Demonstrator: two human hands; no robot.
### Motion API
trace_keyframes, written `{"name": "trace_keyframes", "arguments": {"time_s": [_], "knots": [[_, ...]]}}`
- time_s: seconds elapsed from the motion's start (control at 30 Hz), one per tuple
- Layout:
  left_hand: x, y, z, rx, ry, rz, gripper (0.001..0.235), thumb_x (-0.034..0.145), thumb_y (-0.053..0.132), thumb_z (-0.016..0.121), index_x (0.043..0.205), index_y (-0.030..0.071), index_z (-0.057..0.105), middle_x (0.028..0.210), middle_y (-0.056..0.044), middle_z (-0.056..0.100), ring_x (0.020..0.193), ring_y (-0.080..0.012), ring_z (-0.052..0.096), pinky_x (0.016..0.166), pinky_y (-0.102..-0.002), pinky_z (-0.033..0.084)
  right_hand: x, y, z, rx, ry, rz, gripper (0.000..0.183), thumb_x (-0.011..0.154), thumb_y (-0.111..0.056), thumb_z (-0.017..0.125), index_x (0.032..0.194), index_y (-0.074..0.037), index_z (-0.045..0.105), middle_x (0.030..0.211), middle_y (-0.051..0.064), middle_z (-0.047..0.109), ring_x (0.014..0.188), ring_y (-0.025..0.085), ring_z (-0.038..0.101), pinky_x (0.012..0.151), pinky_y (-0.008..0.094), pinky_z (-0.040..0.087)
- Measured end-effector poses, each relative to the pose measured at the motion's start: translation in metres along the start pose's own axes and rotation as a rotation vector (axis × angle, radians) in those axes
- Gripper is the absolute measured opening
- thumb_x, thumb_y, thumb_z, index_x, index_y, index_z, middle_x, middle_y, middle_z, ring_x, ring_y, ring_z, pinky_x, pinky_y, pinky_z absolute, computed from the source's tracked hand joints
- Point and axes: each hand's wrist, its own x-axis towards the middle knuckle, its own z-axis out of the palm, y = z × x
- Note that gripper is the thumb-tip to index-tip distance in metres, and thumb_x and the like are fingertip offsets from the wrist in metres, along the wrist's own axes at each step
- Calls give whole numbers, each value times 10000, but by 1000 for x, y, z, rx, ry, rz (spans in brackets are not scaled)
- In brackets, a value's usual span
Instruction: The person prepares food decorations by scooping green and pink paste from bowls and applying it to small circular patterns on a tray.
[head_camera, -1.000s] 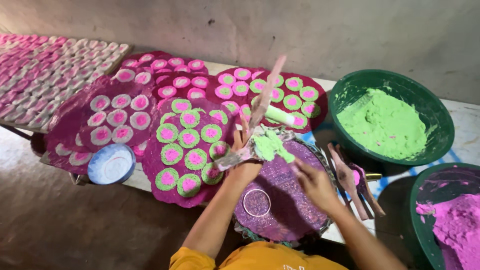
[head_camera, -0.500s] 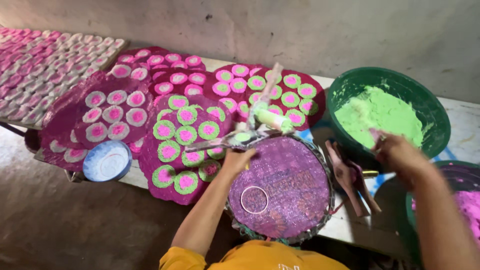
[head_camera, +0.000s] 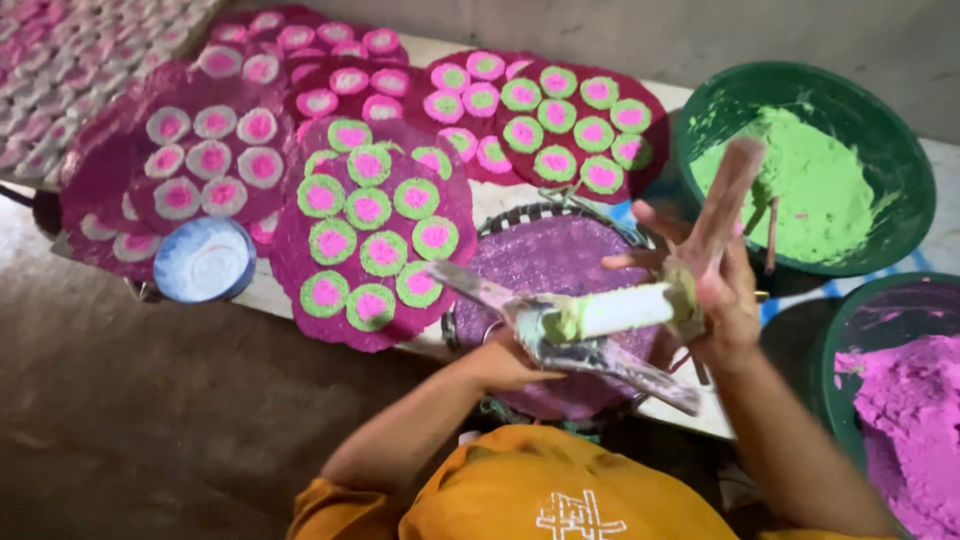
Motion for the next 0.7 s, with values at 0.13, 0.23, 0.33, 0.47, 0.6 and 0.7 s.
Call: {"name": "trace_keyframes", "arguments": {"time_s": [0.13,0.23,0.33,0.47,0.6,0.7], "knots": [[-13,61,-26,492,-41,-137,383,886,238,752,1230,126,627,1052,-43,718,956,-173,706,863,-368,574,-3,-28,17,-774,-331,-240,773,908,-247,625,1605,-196,296,1480,286,519,1302,435,636,1190,676,271],[-10,96,-23,1026,-236,-144,502,815,527,858,1097,169,648,1031,-58,679,918,-209,674,805,-382,564,-3,-34,35,-1014,-487,-444,752,918,-191,630,1605,-181,324,1445,270,572,1356,416,609,1311,671,64],[-10,105,-21,533,-15,83,569,682,344,842,1150,130,601,1000,-59,683,875,-204,689,768,-374,577,0,-25,52,-1073,-511,-534,762,917,-197,663,1584,-149,299,1431,253,569,1327,419,606,1282,657,-5],[3,80,-25,890,-138,108,202,899,158,747,1098,160,711,1061,-53,721,926,-209,706,785,-393,575,-1,-8,69,-1011,-453,-301,694,944,-213,665,1552,-119,346,1476,304,556,1358,446,615,1247,389,377],[4,45,-41,647,-60,209,395,817,89,799,1190,60,672,1125,-134,701,1026,-259,676,868,-406,569,-10,4,47,-855,-422,41,808,989,-424,583,1605,-23,249,1612,296,349,1498,420,358,1249,444,223],[-4,39,-60,524,2,36,485,775,72,825,1232,48,664,1158,-150,716,1076,-279,683,898,-429,576,-3,11,-1,-331,-481,854,757,957,-497,530,1527,-33,347,1434,245,464,1330,366,461,1140,429,325]]}}
